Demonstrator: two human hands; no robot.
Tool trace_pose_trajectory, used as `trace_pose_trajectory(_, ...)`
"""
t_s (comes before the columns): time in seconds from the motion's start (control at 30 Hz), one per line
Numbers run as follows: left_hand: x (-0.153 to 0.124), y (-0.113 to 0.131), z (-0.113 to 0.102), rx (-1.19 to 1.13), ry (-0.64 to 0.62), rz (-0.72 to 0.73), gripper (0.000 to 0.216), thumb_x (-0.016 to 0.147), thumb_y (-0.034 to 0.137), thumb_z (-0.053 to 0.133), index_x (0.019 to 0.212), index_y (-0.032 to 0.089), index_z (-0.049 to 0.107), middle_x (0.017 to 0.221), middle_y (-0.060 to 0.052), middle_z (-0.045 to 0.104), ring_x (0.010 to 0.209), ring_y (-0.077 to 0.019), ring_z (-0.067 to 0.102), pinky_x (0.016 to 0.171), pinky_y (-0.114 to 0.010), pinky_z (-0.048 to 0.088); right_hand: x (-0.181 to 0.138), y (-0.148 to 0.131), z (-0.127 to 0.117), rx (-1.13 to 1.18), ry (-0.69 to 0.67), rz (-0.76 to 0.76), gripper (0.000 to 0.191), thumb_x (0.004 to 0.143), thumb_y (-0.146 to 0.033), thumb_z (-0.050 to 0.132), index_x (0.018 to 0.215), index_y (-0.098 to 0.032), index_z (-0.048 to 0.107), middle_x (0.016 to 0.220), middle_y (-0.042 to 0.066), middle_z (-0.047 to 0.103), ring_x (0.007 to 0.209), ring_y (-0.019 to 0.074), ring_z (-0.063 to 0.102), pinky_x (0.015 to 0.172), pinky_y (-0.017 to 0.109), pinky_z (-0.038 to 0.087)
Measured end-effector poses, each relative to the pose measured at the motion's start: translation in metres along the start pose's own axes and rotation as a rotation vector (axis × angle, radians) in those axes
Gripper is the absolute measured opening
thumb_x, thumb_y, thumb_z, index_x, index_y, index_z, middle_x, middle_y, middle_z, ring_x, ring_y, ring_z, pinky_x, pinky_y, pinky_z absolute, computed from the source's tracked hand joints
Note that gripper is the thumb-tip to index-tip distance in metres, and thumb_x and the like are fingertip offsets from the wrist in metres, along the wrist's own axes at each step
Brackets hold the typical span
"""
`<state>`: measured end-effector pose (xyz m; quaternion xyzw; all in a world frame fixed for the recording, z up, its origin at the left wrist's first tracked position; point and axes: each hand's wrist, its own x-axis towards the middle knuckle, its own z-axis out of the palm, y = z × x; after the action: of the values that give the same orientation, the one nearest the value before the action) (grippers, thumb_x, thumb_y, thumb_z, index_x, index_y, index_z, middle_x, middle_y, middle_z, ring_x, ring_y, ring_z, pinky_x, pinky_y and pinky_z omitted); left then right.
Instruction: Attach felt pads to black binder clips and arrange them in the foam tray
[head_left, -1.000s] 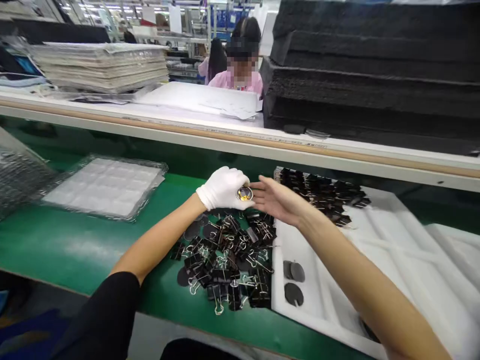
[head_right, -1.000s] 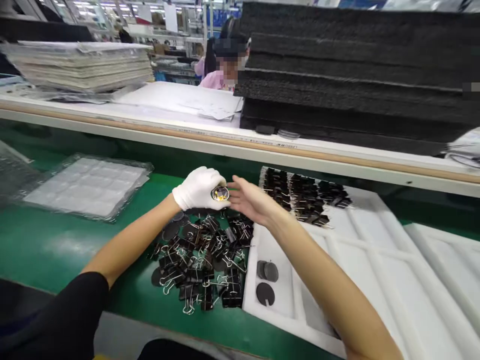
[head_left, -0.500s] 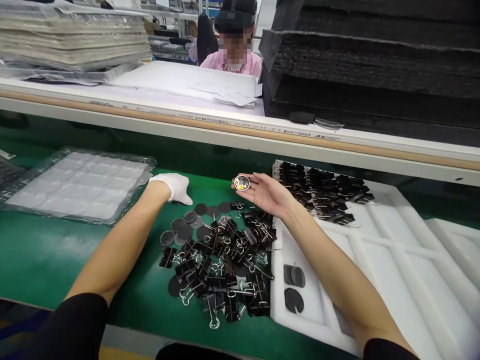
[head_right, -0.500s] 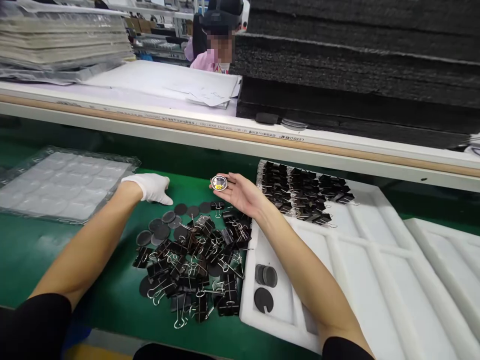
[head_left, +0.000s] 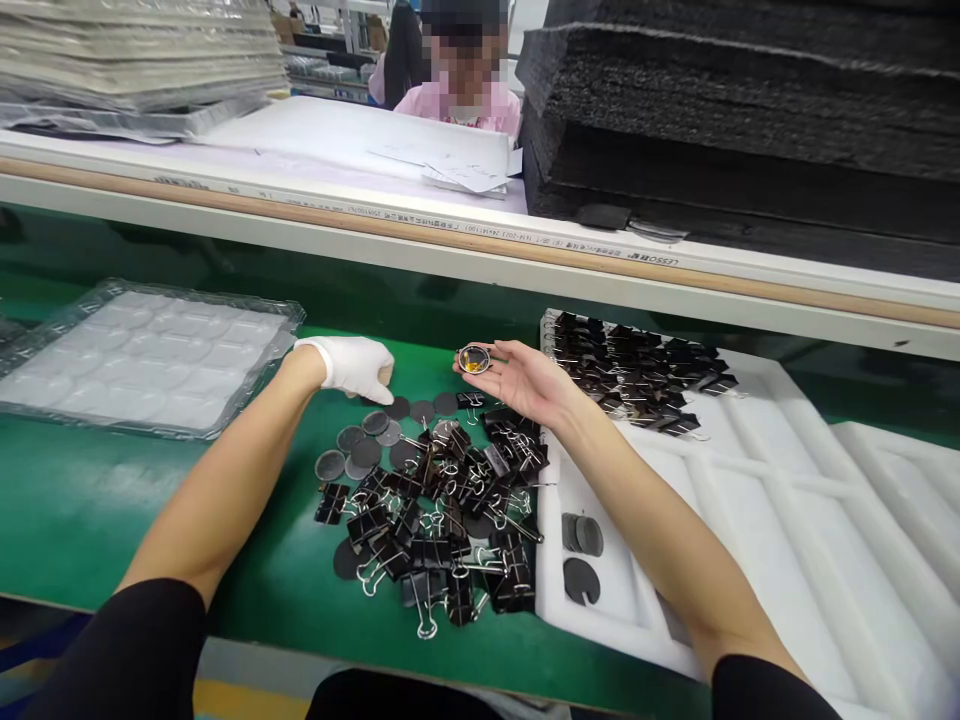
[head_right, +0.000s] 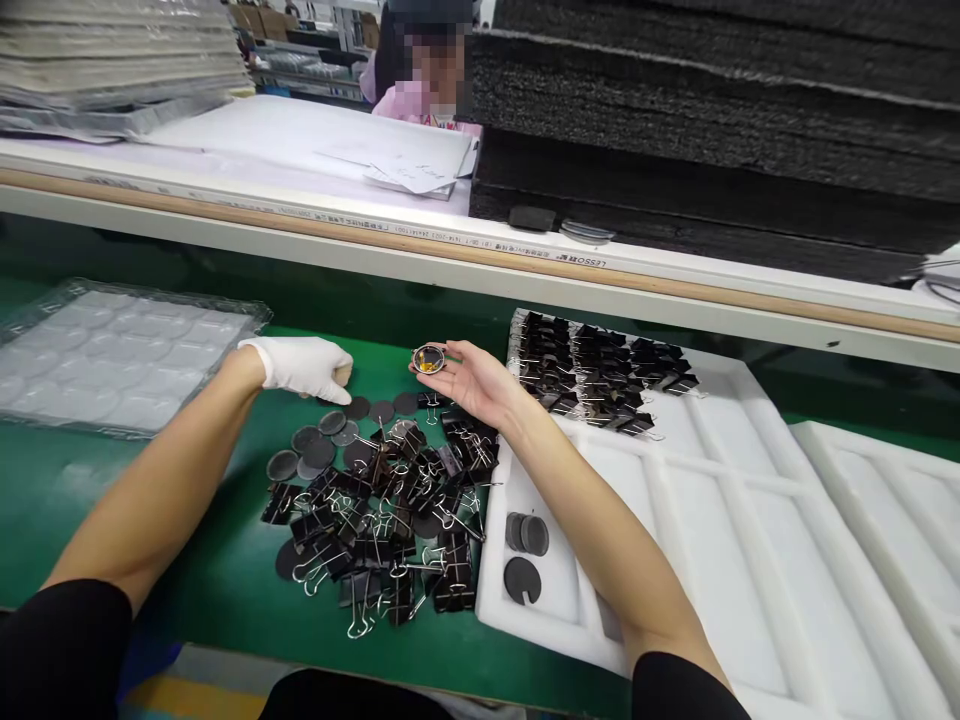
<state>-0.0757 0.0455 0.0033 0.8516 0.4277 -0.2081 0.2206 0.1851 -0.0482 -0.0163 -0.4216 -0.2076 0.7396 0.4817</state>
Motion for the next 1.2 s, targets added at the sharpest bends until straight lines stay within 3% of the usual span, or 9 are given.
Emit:
trace_pose_trajectory(0.2,-0.022,0.045,-0.002,-0.047,0.768,0.400,0.037,0.089,0.058,0.065,0.093,0.021,0.063,0.077,0.002,0.067,0.063,-0.0133,0.056,0.062,-0.027,0.038,-0.007,0.001,0.010,0.069,0.024,-0.012,0.014,0.103,-0.015,0.040,0.103,-0.015,0.055,0.100,0.016,0.074,0.094,0.0200,0.077,0.088,0.033,0.065)
trace_pose_trajectory(0.3,-0.014,0.061,0.005,0.194,0.979,0.528,0.036,0.098,0.054,0.057,0.089,0.020,0.065,0.080,-0.002,0.067,0.068,-0.0153,0.058,0.067,-0.031,0.037,-0.014,0.002,0.017,0.042,-0.007,0.018,0.018,0.104,-0.015,0.038,0.097,-0.015,0.055,0.094,0.015,0.074,0.088,0.0188,0.077,0.084,0.030,0.066)
trace_pose_trajectory(0.4,-0.004,0.066,0.011,0.373,0.964,0.557,0.044,0.103,0.054,0.044,0.086,0.019,0.066,0.082,-0.006,0.068,0.072,-0.0181,0.059,0.069,-0.033,0.035,-0.018,0.002,0.019,0.014,-0.027,0.030,0.020,0.104,-0.014,0.040,0.096,-0.014,0.058,0.094,0.014,0.074,0.087,0.0179,0.077,0.083,0.028,0.066)
trace_pose_trajectory(0.53,-0.002,0.064,0.012,0.354,0.814,0.525,0.045,0.105,0.054,0.037,0.100,0.023,0.069,0.099,-0.010,0.071,0.086,-0.0212,0.063,0.075,-0.035,0.037,-0.015,0.004,0.015,-0.026,-0.026,-0.033,0.012,0.100,-0.012,0.054,0.098,-0.014,0.066,0.095,0.009,0.075,0.088,0.0147,0.075,0.094,0.028,0.063)
trace_pose_trajectory(0.6,-0.002,0.063,0.012,0.276,0.777,0.522,0.043,0.105,0.052,0.037,0.103,0.024,0.070,0.103,-0.009,0.072,0.091,-0.0213,0.064,0.080,-0.036,0.039,-0.013,0.005,0.012,-0.058,-0.033,-0.067,0.012,0.097,-0.010,0.058,0.101,-0.015,0.069,0.097,0.007,0.076,0.090,0.0139,0.074,0.097,0.028,0.061)
trace_pose_trajectory(0.73,0.001,0.062,0.017,0.014,0.871,0.467,0.037,0.100,0.054,0.049,0.106,0.021,0.067,0.098,-0.006,0.071,0.088,-0.0183,0.066,0.082,-0.033,0.044,-0.012,0.006,0.009,-0.106,-0.054,-0.118,0.024,0.090,-0.003,0.064,0.109,-0.017,0.072,0.105,0.005,0.077,0.095,0.0133,0.074,0.102,0.030,0.060)
trace_pose_trajectory(0.9,0.002,0.070,0.022,-0.282,0.785,0.290,0.062,0.088,0.063,0.062,0.133,0.021,0.054,0.097,-0.002,0.069,0.080,-0.0167,0.064,0.072,-0.028,0.046,-0.010,0.012,0.006,-0.199,-0.013,-0.252,0.023,0.087,-0.007,0.069,0.106,-0.018,0.075,0.100,0.003,0.077,0.093,0.0141,0.074,0.095,0.032,0.064)
trace_pose_trajectory(1.03,0.001,0.077,0.022,-0.426,0.628,0.269,0.051,0.092,0.064,0.053,0.118,0.021,0.062,0.090,-0.001,0.071,0.077,-0.0168,0.064,0.068,-0.028,0.045,-0.004,0.018,0.004,-0.326,0.075,-0.408,0.019,0.084,-0.014,0.077,0.102,-0.017,0.076,0.089,0.003,0.076,0.083,0.0143,0.073,0.086,0.033,0.066)
trace_pose_trajectory(1.2,0.005,0.080,0.027,-0.536,0.626,0.296,0.044,0.090,0.060,0.056,0.108,0.020,0.063,0.090,-0.001,0.071,0.078,-0.0172,0.063,0.066,-0.028,0.044,-0.003,0.023,0.004,-0.383,0.059,-0.457,0.023,0.080,-0.026,0.083,0.100,-0.017,0.076,0.090,0.004,0.076,0.084,0.0168,0.073,0.091,0.040,0.065)
